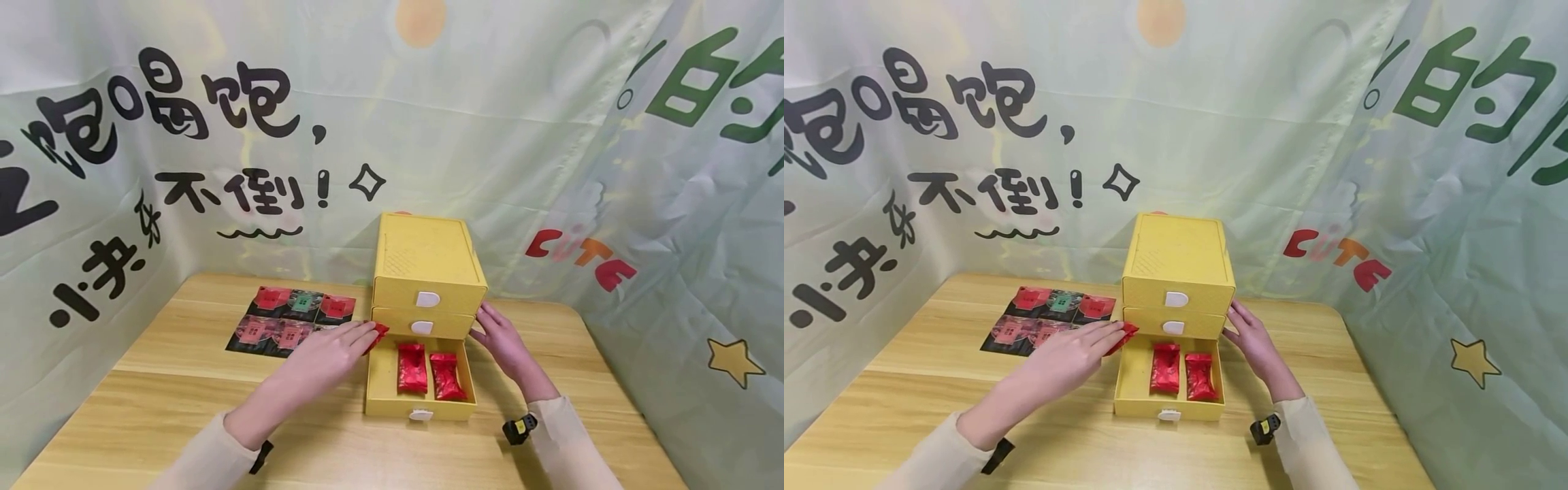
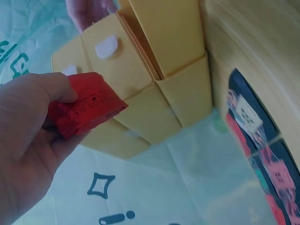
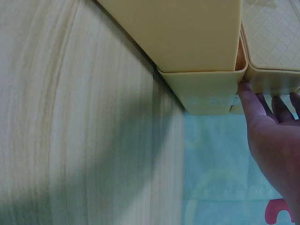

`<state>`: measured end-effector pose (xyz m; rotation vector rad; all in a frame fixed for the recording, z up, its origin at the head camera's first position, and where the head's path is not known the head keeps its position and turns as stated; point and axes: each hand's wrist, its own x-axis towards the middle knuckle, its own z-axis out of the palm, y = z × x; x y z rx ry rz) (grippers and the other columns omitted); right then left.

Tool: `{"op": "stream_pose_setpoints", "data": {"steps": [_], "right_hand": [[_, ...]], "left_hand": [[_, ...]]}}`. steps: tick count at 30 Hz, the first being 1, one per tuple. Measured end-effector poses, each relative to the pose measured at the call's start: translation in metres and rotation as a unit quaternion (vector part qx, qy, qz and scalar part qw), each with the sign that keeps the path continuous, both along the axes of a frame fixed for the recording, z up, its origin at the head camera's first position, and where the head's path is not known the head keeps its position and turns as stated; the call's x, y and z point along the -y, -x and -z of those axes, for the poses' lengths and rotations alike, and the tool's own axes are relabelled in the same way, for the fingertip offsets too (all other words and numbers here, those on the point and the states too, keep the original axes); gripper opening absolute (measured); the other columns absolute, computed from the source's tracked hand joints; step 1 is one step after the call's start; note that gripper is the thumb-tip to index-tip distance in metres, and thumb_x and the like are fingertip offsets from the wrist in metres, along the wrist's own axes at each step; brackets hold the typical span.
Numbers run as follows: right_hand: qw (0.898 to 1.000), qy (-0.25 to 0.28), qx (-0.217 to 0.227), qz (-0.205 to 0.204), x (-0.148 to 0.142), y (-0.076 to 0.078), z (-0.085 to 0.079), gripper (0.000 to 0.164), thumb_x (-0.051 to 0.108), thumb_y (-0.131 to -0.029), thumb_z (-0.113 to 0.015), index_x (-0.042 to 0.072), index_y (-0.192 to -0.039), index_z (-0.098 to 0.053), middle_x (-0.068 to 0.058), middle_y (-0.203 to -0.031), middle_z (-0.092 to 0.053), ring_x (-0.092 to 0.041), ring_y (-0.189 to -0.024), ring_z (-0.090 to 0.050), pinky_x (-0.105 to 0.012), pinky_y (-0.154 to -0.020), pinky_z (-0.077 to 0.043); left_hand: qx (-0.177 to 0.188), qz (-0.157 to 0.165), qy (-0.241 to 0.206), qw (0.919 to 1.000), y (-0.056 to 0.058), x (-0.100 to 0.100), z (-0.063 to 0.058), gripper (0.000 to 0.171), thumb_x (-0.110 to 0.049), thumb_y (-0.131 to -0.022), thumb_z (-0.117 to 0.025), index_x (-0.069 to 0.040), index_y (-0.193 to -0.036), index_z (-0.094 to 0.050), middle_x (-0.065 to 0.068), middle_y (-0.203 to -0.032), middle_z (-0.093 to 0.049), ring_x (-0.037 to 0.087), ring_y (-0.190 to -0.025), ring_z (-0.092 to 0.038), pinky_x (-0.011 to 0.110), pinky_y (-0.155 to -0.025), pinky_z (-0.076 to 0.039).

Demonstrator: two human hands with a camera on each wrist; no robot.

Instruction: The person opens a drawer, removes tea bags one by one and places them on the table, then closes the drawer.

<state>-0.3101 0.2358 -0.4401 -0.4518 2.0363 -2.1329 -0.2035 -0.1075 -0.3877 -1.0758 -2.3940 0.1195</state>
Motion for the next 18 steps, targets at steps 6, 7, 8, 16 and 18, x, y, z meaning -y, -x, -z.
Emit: {"op": "stream_pose_setpoints", "data": {"steps": [6,7,8,16,18], "right_hand": [[1.0,-0.005,0.001,0.001,-0.001,-0.001,0.0,0.059,0.031,-0.097,-0.039,0.004,-0.143,-0.017,-0.012,-0.149,-0.016,-0.017,-0.129,-0.023,-0.028,-0.093,-0.042],[1.0,-0.006,0.001,0.001,-0.001,-0.001,0.0,0.059,0.031,-0.097,-0.039,0.004,-0.143,-0.017,-0.012,-0.149,-0.016,-0.017,-0.129,-0.023,-0.028,-0.093,-0.042],[1.0,-0.007,0.001,0.001,-0.001,-0.001,-0.001,0.058,0.031,-0.097,-0.039,0.004,-0.144,-0.017,-0.011,-0.149,-0.016,-0.017,-0.129,-0.023,-0.027,-0.093,-0.042],[1.0,-0.019,-0.001,-0.002,-0.001,-0.002,-0.001,0.058,0.033,-0.097,-0.038,0.007,-0.144,-0.016,-0.009,-0.15,-0.015,-0.016,-0.129,-0.022,-0.028,-0.094,-0.041],[1.0,-0.021,-0.002,-0.001,-0.001,-0.002,-0.001,0.058,0.033,-0.097,-0.038,0.007,-0.144,-0.016,-0.009,-0.15,-0.015,-0.016,-0.129,-0.022,-0.029,-0.095,-0.041]], "left_hand": [[0.009,-0.027,-0.009,0.9995,-0.006,0.018,-0.001,0.053,0.0,-0.083,-0.058,-0.006,-0.133,-0.044,0.009,-0.135,-0.045,0.021,-0.122,-0.037,0.036,-0.094,-0.042],[0.008,-0.033,-0.009,0.9994,-0.007,0.022,-0.001,0.053,0.0,-0.082,-0.057,-0.007,-0.133,-0.043,0.008,-0.135,-0.045,0.021,-0.122,-0.037,0.037,-0.094,-0.042],[0.006,-0.038,-0.01,0.9992,-0.008,0.026,-0.001,0.053,0.001,-0.082,-0.057,-0.007,-0.133,-0.043,0.008,-0.135,-0.046,0.021,-0.122,-0.037,0.037,-0.094,-0.042],[0.003,-0.076,-0.016,0.997,-0.013,0.058,0.003,0.057,0.005,-0.08,-0.056,-0.008,-0.134,-0.044,0.008,-0.137,-0.043,0.023,-0.123,-0.036,0.04,-0.095,-0.042],[0.01,-0.081,-0.02,0.9965,-0.015,0.066,0.006,0.058,0.006,-0.079,-0.057,-0.008,-0.134,-0.043,0.008,-0.138,-0.041,0.024,-0.124,-0.034,0.041,-0.095,-0.041]]}}
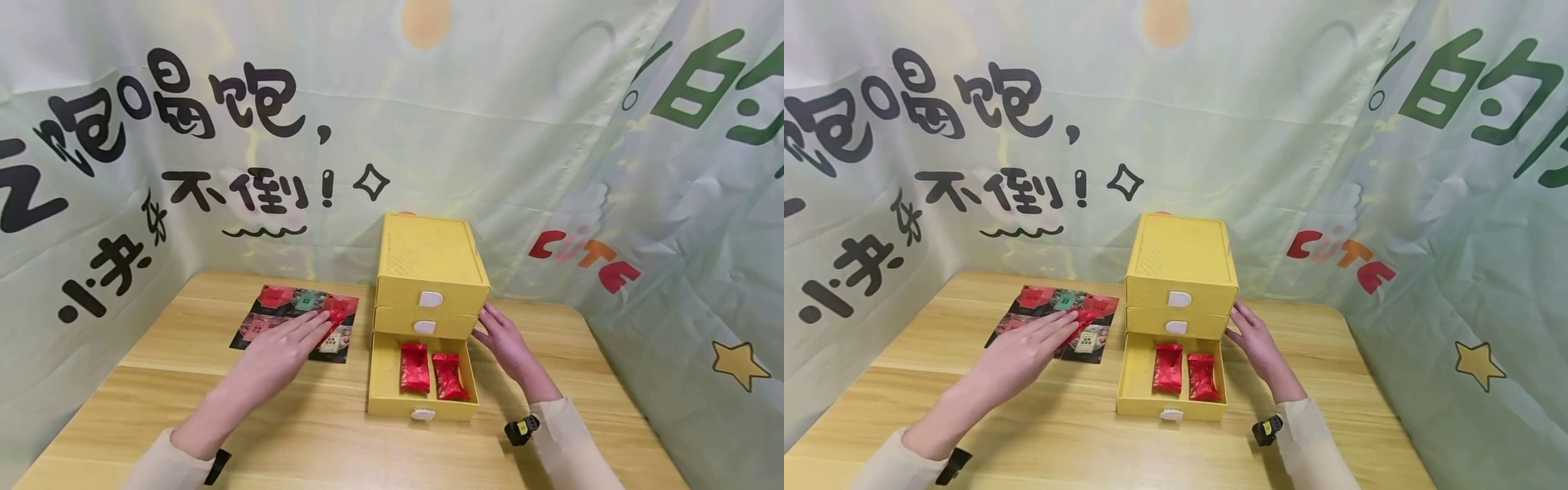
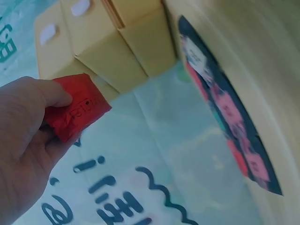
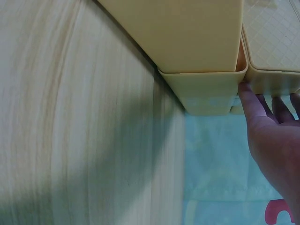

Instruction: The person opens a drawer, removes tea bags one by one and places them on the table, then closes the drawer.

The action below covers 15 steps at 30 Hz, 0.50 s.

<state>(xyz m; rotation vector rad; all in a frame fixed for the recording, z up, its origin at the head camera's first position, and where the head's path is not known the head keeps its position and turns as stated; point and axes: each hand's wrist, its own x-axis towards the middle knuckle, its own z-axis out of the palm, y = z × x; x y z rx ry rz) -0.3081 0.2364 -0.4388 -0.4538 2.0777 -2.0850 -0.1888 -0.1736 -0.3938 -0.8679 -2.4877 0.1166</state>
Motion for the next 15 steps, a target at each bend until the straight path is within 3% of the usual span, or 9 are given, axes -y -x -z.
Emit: {"op": "stream_pose_setpoints", "data": {"steps": [15], "right_hand": [[1.0,-0.007,-0.001,0.006,0.001,0.002,0.001,0.06,0.035,-0.096,-0.039,0.007,-0.144,-0.016,-0.01,-0.149,-0.016,-0.017,-0.129,-0.024,-0.025,-0.091,-0.043]], "left_hand": [[0.011,-0.033,-0.016,0.9993,-0.009,0.046,0.02,0.059,0.016,-0.075,-0.047,-0.003,-0.132,-0.044,0.013,-0.139,-0.039,0.027,-0.125,-0.031,0.045,-0.098,-0.038]]}}
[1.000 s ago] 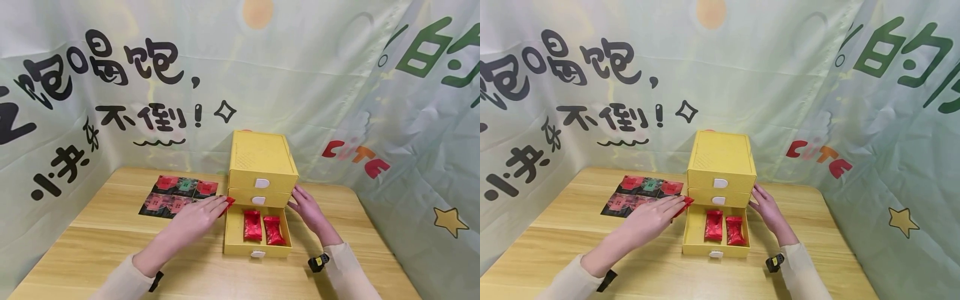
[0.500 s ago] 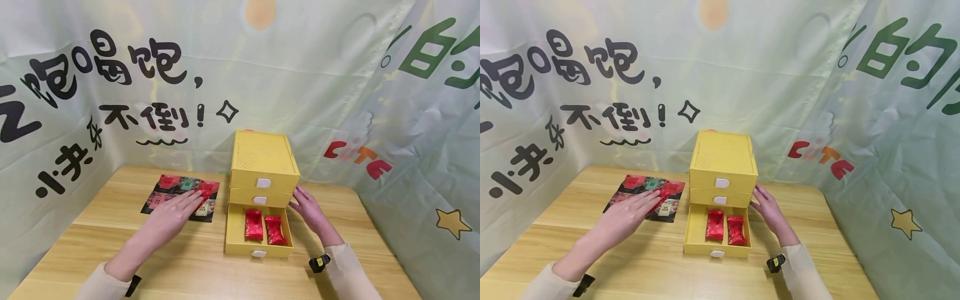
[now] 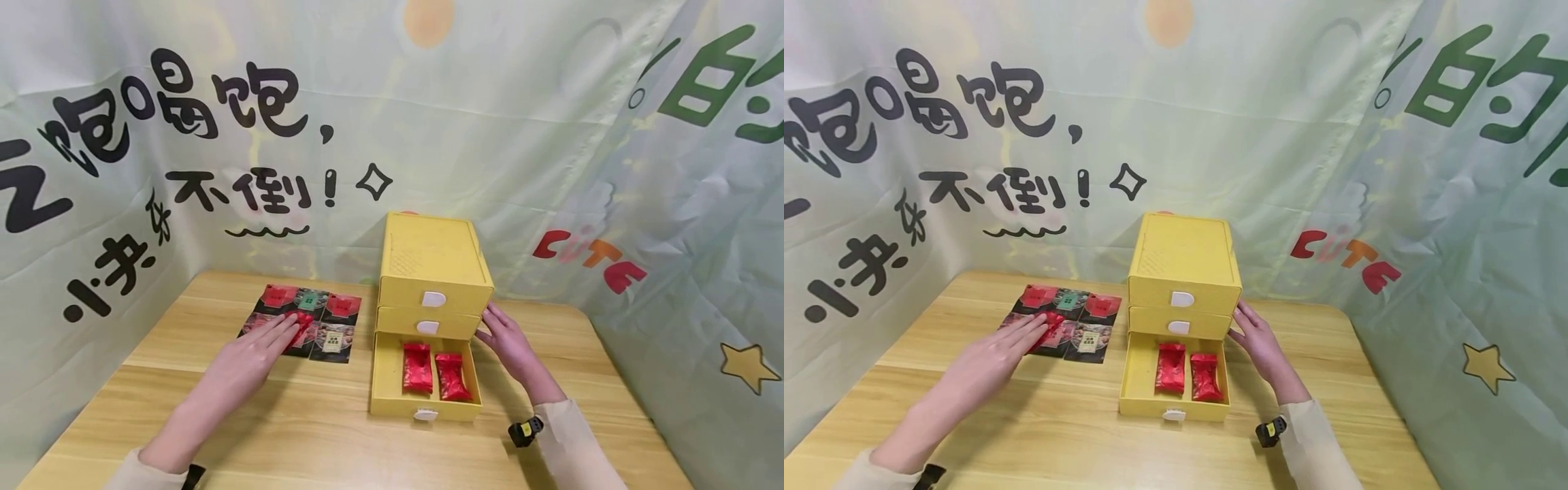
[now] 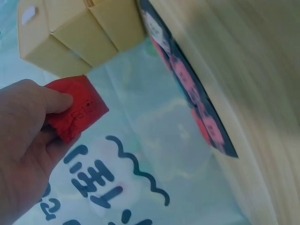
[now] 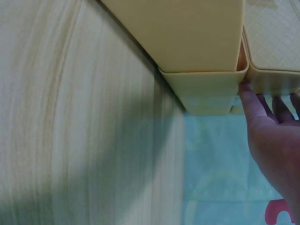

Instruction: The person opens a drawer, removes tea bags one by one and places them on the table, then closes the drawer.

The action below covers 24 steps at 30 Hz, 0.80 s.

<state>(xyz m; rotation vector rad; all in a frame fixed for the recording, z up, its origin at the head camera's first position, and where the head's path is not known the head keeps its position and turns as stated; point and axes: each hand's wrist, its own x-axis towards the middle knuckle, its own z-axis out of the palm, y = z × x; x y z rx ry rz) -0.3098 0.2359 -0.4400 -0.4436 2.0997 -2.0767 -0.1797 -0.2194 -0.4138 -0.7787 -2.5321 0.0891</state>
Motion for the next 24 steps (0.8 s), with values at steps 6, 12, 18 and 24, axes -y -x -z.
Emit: {"op": "stream_pose_setpoints", "data": {"steps": [6,12,18,24], "right_hand": [[1.0,-0.009,0.001,-0.001,-0.002,-0.001,0.0,0.062,0.036,-0.096,-0.04,0.008,-0.144,-0.016,-0.01,-0.15,-0.016,-0.017,-0.129,-0.023,-0.026,-0.092,-0.043],[1.0,-0.007,0.001,-0.003,-0.003,0.0,0.001,0.062,0.037,-0.096,-0.04,0.007,-0.144,-0.015,-0.01,-0.15,-0.016,-0.017,-0.129,-0.022,-0.026,-0.092,-0.042],[1.0,0.0,-0.001,-0.009,-0.002,0.0,0.001,0.062,0.036,-0.096,-0.04,0.007,-0.144,-0.015,-0.01,-0.15,-0.016,-0.017,-0.129,-0.023,-0.027,-0.093,-0.042],[1.0,0.005,-0.001,-0.004,-0.002,0.0,0.001,0.062,0.035,-0.096,-0.041,0.006,-0.144,-0.015,-0.011,-0.149,-0.016,-0.017,-0.129,-0.023,-0.025,-0.091,-0.043]], "left_hand": [[0.009,-0.024,0.021,0.9995,-0.003,0.017,0.003,0.06,0.018,-0.073,-0.051,-0.001,-0.13,-0.045,0.016,-0.138,-0.039,0.03,-0.123,-0.034,0.046,-0.097,-0.038],[0.031,-0.042,0.023,0.9984,-0.001,0.032,0.007,0.058,0.017,-0.072,-0.055,0.0,-0.126,-0.048,0.018,-0.134,-0.042,0.032,-0.12,-0.038,0.046,-0.093,-0.042],[0.033,-0.047,0.028,0.998,0.001,0.044,0.017,0.056,0.017,-0.069,-0.058,-0.001,-0.122,-0.053,0.019,-0.129,-0.048,0.033,-0.109,-0.049,0.043,-0.075,-0.053],[0.05,-0.062,0.05,0.9956,0.001,0.048,0.024,0.057,0.017,-0.067,-0.061,-0.004,-0.119,-0.056,0.018,-0.127,-0.05,0.033,-0.096,-0.057,0.035,-0.056,-0.055]]}}
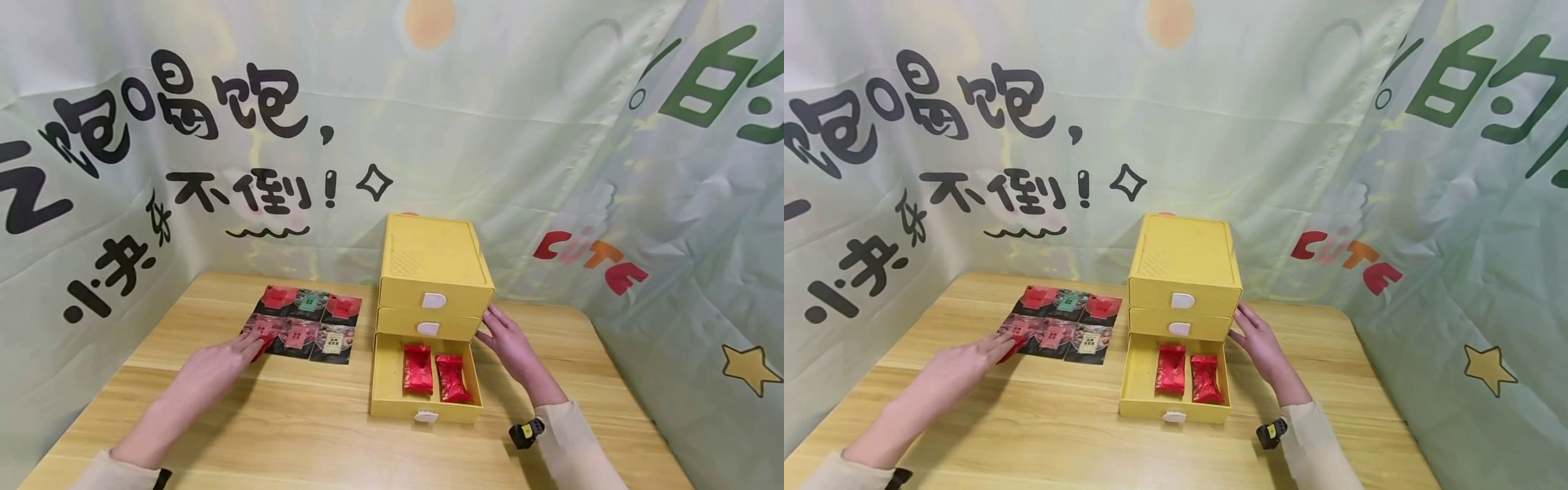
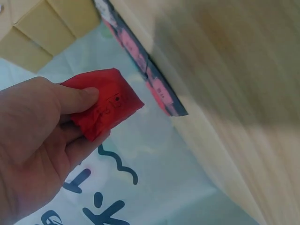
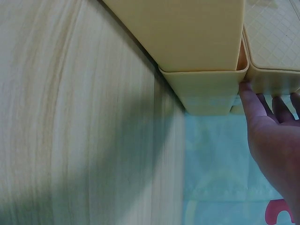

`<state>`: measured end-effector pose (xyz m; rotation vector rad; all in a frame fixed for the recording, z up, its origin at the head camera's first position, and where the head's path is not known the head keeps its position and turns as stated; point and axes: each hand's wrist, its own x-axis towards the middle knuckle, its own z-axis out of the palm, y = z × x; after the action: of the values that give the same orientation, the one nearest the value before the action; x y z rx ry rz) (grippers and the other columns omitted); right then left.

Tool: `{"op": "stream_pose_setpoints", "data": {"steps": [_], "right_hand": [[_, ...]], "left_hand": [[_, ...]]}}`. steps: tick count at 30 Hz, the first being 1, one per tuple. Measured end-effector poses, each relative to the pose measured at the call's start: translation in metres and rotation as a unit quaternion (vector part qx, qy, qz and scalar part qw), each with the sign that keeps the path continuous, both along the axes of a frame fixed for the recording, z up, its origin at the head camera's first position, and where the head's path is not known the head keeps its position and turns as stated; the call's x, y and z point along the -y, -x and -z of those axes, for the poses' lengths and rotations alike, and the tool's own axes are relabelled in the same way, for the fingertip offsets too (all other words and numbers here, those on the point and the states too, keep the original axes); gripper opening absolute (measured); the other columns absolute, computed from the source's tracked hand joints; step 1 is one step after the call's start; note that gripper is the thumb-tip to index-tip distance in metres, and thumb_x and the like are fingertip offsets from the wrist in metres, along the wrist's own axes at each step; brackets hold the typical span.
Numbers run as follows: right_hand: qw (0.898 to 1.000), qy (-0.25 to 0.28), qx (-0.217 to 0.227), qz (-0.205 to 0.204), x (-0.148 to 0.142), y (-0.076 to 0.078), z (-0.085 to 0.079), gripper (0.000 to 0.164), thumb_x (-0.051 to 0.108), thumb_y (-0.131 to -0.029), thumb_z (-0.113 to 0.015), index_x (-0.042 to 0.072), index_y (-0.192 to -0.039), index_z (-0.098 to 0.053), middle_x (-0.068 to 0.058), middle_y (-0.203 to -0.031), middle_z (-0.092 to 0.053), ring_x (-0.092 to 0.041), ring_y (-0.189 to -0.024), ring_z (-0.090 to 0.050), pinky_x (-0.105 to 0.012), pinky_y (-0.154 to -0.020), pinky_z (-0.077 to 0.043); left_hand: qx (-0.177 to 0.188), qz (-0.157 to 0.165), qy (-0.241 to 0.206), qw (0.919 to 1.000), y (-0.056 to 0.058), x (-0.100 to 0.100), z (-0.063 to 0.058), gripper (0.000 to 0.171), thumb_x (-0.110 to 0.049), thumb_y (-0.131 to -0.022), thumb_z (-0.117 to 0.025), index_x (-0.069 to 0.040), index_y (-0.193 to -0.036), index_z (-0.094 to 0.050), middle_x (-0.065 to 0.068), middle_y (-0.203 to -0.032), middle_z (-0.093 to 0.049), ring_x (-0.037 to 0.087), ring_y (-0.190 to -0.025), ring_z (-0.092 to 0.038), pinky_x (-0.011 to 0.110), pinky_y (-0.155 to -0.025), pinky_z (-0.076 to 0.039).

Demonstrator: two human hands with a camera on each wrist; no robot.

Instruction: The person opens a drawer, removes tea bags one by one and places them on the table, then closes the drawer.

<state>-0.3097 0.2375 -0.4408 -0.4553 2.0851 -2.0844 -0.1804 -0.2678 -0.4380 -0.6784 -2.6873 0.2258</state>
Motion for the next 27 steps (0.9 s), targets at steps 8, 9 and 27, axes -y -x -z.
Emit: {"op": "stream_pose_setpoints", "data": {"steps": [8,9,27], "right_hand": [[1.0,-0.005,-0.002,0.0,0.0,0.0,0.0,0.062,0.036,-0.096,-0.04,0.005,-0.144,-0.015,-0.012,-0.149,-0.016,-0.018,-0.129,-0.023,-0.026,-0.092,-0.043],[1.0,-0.006,-0.002,0.001,0.0,0.0,0.0,0.062,0.036,-0.096,-0.04,0.005,-0.144,-0.015,-0.012,-0.149,-0.017,-0.018,-0.129,-0.023,-0.027,-0.092,-0.043],[1.0,-0.005,-0.005,0.0,0.0,0.0,0.001,0.06,0.035,-0.096,-0.04,0.008,-0.144,-0.018,-0.009,-0.149,-0.016,-0.017,-0.128,-0.024,-0.025,-0.091,-0.043]], "left_hand": [[0.004,-0.005,0.003,1.0,-0.003,-0.002,0.006,0.043,0.01,-0.072,-0.061,-0.001,-0.113,-0.06,0.018,-0.12,-0.056,0.031,-0.086,-0.06,0.034,-0.051,-0.054],[0.003,-0.005,0.004,1.0,-0.003,-0.001,0.007,0.042,0.01,-0.072,-0.062,-0.001,-0.112,-0.061,0.018,-0.119,-0.056,0.031,-0.084,-0.06,0.034,-0.049,-0.054],[0.067,-0.021,0.008,0.9975,-0.01,0.004,0.016,0.043,0.005,-0.073,-0.063,-0.005,-0.114,-0.06,0.016,-0.109,-0.063,0.03,-0.086,-0.06,0.04,-0.053,-0.054]]}}
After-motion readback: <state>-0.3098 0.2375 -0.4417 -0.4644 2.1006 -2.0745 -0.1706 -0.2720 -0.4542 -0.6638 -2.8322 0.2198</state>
